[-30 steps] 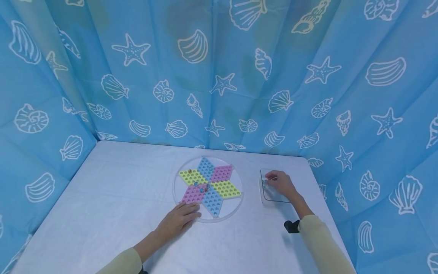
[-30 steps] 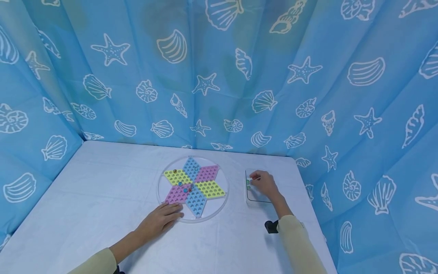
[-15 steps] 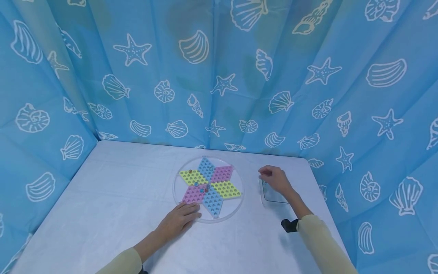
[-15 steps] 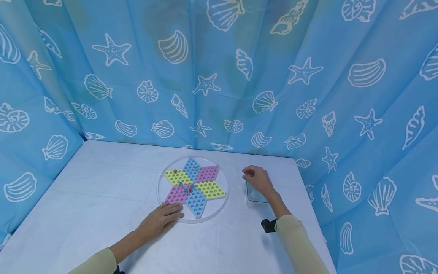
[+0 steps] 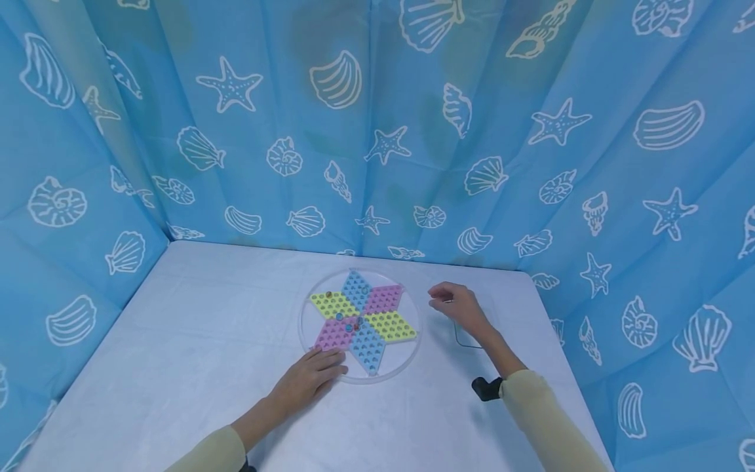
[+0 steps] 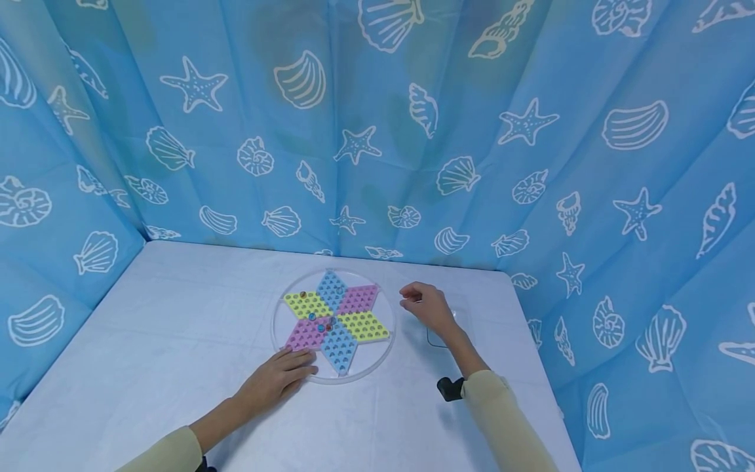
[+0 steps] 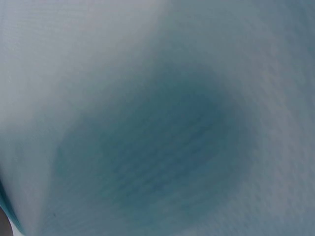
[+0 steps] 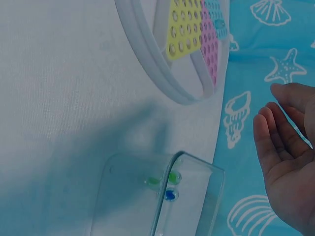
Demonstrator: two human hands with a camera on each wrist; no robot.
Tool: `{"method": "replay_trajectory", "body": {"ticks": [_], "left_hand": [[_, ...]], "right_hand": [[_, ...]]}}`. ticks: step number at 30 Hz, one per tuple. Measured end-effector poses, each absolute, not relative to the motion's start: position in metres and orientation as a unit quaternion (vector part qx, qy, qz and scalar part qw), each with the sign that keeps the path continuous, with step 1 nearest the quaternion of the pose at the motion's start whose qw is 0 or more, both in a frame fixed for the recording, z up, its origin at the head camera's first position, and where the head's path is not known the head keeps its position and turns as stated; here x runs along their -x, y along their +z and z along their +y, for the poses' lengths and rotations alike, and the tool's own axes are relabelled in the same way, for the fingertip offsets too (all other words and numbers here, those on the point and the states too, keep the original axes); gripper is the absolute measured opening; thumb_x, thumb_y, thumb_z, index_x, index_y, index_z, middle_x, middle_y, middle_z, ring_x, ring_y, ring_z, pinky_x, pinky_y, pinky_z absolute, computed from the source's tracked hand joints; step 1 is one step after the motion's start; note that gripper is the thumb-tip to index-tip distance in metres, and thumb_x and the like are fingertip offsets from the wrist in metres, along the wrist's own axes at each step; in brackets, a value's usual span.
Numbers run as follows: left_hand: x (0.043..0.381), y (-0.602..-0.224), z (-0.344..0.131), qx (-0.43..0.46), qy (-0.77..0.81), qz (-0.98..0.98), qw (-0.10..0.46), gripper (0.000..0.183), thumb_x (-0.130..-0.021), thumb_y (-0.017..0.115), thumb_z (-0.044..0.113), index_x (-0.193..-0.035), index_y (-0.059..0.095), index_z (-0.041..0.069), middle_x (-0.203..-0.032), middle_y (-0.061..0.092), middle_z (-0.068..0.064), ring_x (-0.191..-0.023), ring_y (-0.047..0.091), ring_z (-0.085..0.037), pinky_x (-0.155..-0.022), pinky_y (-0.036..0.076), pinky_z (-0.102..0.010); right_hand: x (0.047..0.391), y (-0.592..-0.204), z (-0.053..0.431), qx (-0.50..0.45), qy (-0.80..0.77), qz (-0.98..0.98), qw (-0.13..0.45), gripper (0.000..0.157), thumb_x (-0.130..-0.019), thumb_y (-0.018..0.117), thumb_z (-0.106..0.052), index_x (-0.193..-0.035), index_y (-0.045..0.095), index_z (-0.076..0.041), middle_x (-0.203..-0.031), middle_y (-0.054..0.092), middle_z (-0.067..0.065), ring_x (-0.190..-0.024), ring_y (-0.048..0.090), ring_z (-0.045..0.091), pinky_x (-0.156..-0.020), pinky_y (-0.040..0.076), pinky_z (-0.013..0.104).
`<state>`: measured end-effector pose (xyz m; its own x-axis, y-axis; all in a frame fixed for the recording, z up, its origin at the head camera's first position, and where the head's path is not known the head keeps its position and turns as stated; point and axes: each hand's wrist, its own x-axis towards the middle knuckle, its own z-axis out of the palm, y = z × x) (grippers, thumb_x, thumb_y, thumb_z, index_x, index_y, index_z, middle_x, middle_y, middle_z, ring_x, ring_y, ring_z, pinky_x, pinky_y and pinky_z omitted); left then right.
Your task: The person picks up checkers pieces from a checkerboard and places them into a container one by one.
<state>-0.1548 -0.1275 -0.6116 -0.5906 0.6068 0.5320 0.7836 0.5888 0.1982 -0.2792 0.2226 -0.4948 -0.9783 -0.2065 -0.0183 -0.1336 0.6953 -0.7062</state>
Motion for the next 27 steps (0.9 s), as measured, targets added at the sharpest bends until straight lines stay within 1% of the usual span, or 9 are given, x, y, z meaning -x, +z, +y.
{"method": "replay_trajectory", "body": {"ticks": [6, 15, 23, 27], "left_hand": [[0.154, -0.611, -0.127, 0.399, -0.205, -0.869, 0.208, 0.029, -0.085, 0.077, 0.011, -0.114, 0.073, 0.012, -0.129, 0.066, -0.010, -0.122, 0.059, -0.028, -0.106, 0.044, -0.054], [0.153, -0.609, -0.126, 0.398, -0.208, -0.870, 0.204, 0.029, -0.085, 0.077, 0.010, -0.113, 0.073, 0.012, -0.128, 0.066, -0.010, -0.122, 0.060, -0.028, -0.106, 0.044, -0.055], [0.153, -0.609, -0.127, 0.394, -0.201, -0.875, 0.198, 0.028, -0.086, 0.076, 0.012, -0.114, 0.073, 0.012, -0.129, 0.065, -0.009, -0.123, 0.059, -0.028, -0.108, 0.043, -0.054], [0.153, -0.609, -0.127, 0.393, -0.201, -0.876, 0.194, 0.029, -0.086, 0.076, 0.011, -0.114, 0.073, 0.013, -0.130, 0.065, -0.009, -0.123, 0.059, -0.027, -0.108, 0.042, -0.054]], "right_hand": [[0.278, -0.498, 0.210, 0.087, -0.376, 0.921, 0.056, 0.027, -0.095, 0.069, -0.015, -0.120, 0.067, -0.007, -0.112, 0.069, 0.007, -0.107, 0.064, 0.026, -0.092, 0.058, 0.041], [0.273, -0.502, 0.186, 0.101, -0.385, 0.914, 0.083, 0.029, -0.093, 0.070, -0.014, -0.120, 0.068, -0.004, -0.109, 0.070, 0.006, -0.107, 0.065, 0.025, -0.092, 0.057, 0.041], [0.269, -0.504, 0.166, 0.130, -0.394, 0.905, 0.089, 0.029, -0.091, 0.070, -0.009, -0.119, 0.068, -0.002, -0.113, 0.070, 0.014, -0.106, 0.066, 0.026, -0.093, 0.057, 0.041], [0.269, -0.506, 0.159, 0.145, -0.397, 0.902, 0.088, 0.027, -0.091, 0.069, -0.007, -0.117, 0.068, -0.001, -0.111, 0.070, 0.013, -0.105, 0.066, 0.026, -0.093, 0.056, 0.041]]}}
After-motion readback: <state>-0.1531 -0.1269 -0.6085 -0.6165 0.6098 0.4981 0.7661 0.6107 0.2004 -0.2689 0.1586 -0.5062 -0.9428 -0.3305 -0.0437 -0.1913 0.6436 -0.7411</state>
